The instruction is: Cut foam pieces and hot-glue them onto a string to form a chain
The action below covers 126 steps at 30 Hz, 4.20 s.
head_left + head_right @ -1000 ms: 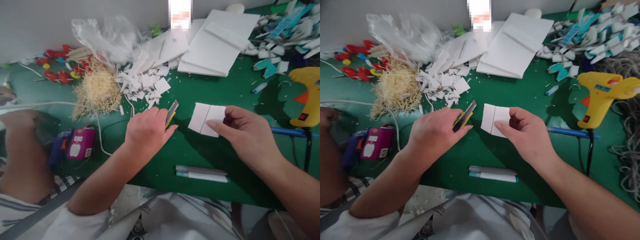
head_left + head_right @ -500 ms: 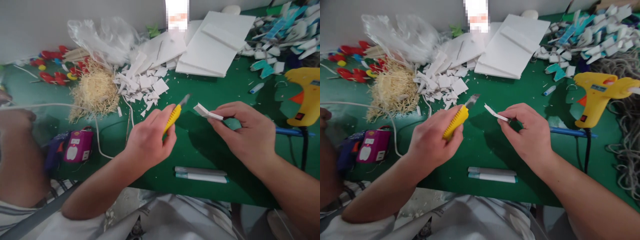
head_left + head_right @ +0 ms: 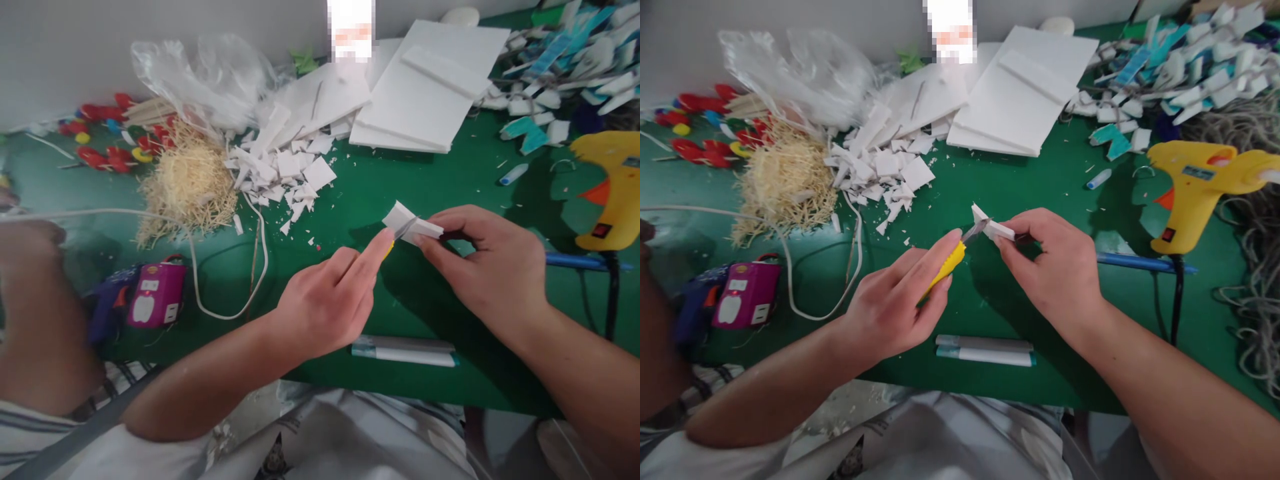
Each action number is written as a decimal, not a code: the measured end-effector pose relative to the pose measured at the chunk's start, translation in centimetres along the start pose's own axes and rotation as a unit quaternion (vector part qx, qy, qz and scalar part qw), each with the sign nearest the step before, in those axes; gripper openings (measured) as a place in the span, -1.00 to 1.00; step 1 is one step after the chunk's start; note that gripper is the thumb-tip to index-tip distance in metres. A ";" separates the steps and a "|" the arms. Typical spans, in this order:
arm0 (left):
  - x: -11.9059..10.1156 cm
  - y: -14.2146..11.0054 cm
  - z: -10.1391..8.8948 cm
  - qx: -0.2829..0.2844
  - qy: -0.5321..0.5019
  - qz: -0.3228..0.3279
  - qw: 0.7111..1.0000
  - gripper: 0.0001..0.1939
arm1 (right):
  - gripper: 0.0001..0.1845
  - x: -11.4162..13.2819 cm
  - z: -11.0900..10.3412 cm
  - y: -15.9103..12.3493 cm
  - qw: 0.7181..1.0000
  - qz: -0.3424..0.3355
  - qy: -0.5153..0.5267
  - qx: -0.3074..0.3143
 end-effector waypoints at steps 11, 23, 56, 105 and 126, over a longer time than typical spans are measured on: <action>-1.0 -0.4 -0.1 0.035 0.054 -0.003 0.998 -0.51 | -0.86 0.6 0.1 -0.1 0.999 -0.048 -0.026 0.002; -1.9 -0.1 -0.4 0.056 0.063 -0.019 0.996 -0.46 | -0.86 1.0 0.0 -0.4 0.997 -0.072 -0.017 -0.022; -0.5 0.0 0.1 0.077 0.000 -0.056 0.995 -0.62 | -0.20 -0.9 1.6 -1.8 0.942 -0.275 -0.165 0.096; -1.7 2.3 2.6 0.393 0.150 -0.079 0.904 -0.31 | -0.57 0.0 2.4 -2.9 0.893 -0.357 -0.249 0.115; -2.6 -0.7 -1.5 0.219 0.145 0.013 0.965 -0.45 | -0.58 0.6 2.2 -3.1 0.878 -0.379 -0.279 0.089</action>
Point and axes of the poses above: each hand's wrist, its own y-axis towards the middle knuckle, its own z-axis out of the palm, x = y × z, the point moved 6 cm from there along y, towards the middle knuckle, and after that the axes turned 15 degrees about -x, right-handed, at the moved point
